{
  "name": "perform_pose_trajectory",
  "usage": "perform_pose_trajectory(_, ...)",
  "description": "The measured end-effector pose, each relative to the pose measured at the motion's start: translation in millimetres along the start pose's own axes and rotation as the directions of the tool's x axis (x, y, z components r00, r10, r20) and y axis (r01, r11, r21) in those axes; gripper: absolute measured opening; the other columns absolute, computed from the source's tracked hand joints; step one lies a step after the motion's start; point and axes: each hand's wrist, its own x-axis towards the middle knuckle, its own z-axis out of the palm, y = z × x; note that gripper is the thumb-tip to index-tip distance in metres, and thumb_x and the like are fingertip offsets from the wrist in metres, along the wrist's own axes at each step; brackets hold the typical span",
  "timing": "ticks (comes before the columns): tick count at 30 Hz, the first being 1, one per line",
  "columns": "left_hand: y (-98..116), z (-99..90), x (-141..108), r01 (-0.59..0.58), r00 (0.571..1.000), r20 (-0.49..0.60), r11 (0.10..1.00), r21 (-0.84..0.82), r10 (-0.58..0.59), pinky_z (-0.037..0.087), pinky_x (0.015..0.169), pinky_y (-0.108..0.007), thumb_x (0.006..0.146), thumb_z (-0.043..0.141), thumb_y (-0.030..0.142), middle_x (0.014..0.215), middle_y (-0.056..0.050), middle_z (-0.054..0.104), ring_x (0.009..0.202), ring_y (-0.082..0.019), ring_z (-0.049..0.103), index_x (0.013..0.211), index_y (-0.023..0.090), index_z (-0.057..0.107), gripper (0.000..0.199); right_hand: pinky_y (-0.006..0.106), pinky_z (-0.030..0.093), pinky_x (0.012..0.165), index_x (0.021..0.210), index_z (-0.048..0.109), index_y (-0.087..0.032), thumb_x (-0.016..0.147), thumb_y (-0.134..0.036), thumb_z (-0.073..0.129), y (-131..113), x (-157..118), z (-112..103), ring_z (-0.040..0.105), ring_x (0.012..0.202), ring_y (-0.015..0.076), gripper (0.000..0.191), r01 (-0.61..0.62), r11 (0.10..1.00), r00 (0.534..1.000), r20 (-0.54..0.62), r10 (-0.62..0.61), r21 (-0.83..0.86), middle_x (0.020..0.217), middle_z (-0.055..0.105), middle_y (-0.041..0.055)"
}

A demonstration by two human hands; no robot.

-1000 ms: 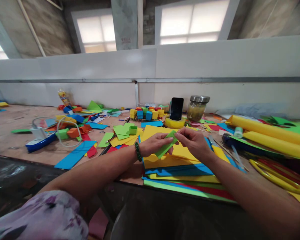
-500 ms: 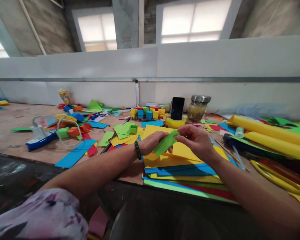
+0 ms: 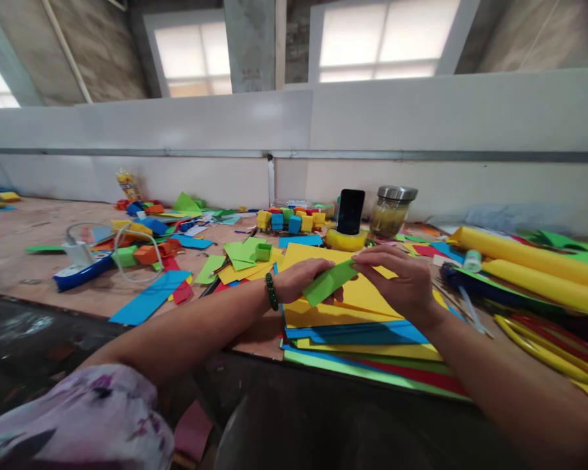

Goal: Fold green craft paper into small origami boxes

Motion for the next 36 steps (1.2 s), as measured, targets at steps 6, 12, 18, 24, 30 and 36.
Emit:
perform_pose_trajectory(6, 4.0, 1.6, -0.6, 0.085, 0.996, 0.02, 0.993, -0.08, -0.083, 0.047, 0.06, -0.025, 0.088, 0.039, 0.041, 0.074, -0.009, 0.068, 0.058, -0.013, 0.061, 0.11, 0.007, 0.064, 0.047, 0.033, 0.055, 0.076, 0.082, 0.07, -0.023, 0.079, -0.015, 0.067, -4.5, 2.1, -2.4, 0.068, 0.081, 0.0184, 0.009, 0.01, 1.0, 0.999, 0.04, -0.011, 0.015, 0.088, 0.072, 0.0041)
perform_pose_trajectory(12, 4.4, 5.8, -2.0, 0.104, 0.994, 0.036, 0.992, -0.066, -0.102, 0.044, 0.057, -0.024, 0.093, 0.032, 0.039, 0.074, -0.007, 0.066, 0.057, -0.012, 0.059, 0.115, 0.008, 0.063, 0.049, 0.027, 0.055, 0.056, 0.08, 0.062, -0.02, 0.085, -0.025, 0.061, -10.4, 0.7, 4.4, 0.064, 0.058, 0.0132, 0.008, -0.362, 0.904, 0.924, 0.213, 0.316, 0.226, 0.074, 0.067, 0.0013)
perform_pose_trajectory(18, 3.4, 5.8, -2.8, 0.069, 0.997, 0.048, 0.997, -0.029, -0.067, 0.043, 0.058, -0.024, 0.094, 0.033, 0.041, 0.076, -0.008, 0.066, 0.059, -0.012, 0.058, 0.117, 0.008, 0.061, 0.049, 0.026, 0.052, 0.051, 0.078, 0.061, -0.019, 0.082, -0.033, 0.064, -11.4, 1.9, 6.8, 0.062, 0.054, 0.0138, 0.015, -0.493, 0.821, 0.867, 0.249, 0.432, 0.289, 0.064, 0.063, -0.0004)
perform_pose_trajectory(24, 6.4, 8.1, -4.5, 0.069, 0.996, 0.05, 0.997, -0.021, -0.068, 0.043, 0.057, -0.024, 0.095, 0.031, 0.038, 0.075, -0.007, 0.066, 0.057, -0.011, 0.058, 0.115, 0.008, 0.062, 0.048, 0.027, 0.052, 0.052, 0.08, 0.061, -0.018, 0.083, -0.036, 0.063, -10.6, 1.2, 6.5, 0.062, 0.053, 0.0138, 0.019, -0.531, 0.797, 0.842, 0.279, 0.462, 0.286, 0.063, 0.061, -0.0001)
perform_pose_trajectory(30, 5.7, 9.6, -4.0, 0.08, 0.996, 0.036, 0.996, -0.044, -0.078, 0.045, 0.059, -0.025, 0.094, 0.036, 0.049, 0.073, -0.007, 0.066, 0.059, -0.012, 0.06, 0.114, 0.008, 0.062, 0.053, 0.026, 0.05, 0.052, 0.08, 0.06, -0.018, 0.083, -0.034, 0.062, -9.9, 1.4, 7.1, 0.061, 0.054, 0.0128, 0.017, -0.477, 0.851, 0.871, 0.244, 0.425, 0.221, 0.064, 0.062, -0.0002)
perform_pose_trajectory(36, 6.0, 11.0, -5.2, 0.019, 1.0, -0.003, 0.999, 0.042, -0.019, 0.047, 0.06, -0.025, 0.074, 0.066, 0.06, 0.074, -0.007, 0.067, 0.063, -0.013, 0.062, 0.103, 0.009, 0.064, 0.058, 0.025, 0.048, 0.053, 0.077, 0.061, -0.018, 0.083, -0.029, 0.062, -7.0, 2.0, 7.1, 0.058, 0.057, 0.0121, 0.012, -0.376, 0.917, 0.92, 0.174, 0.351, 0.135, 0.065, 0.062, -0.0003)
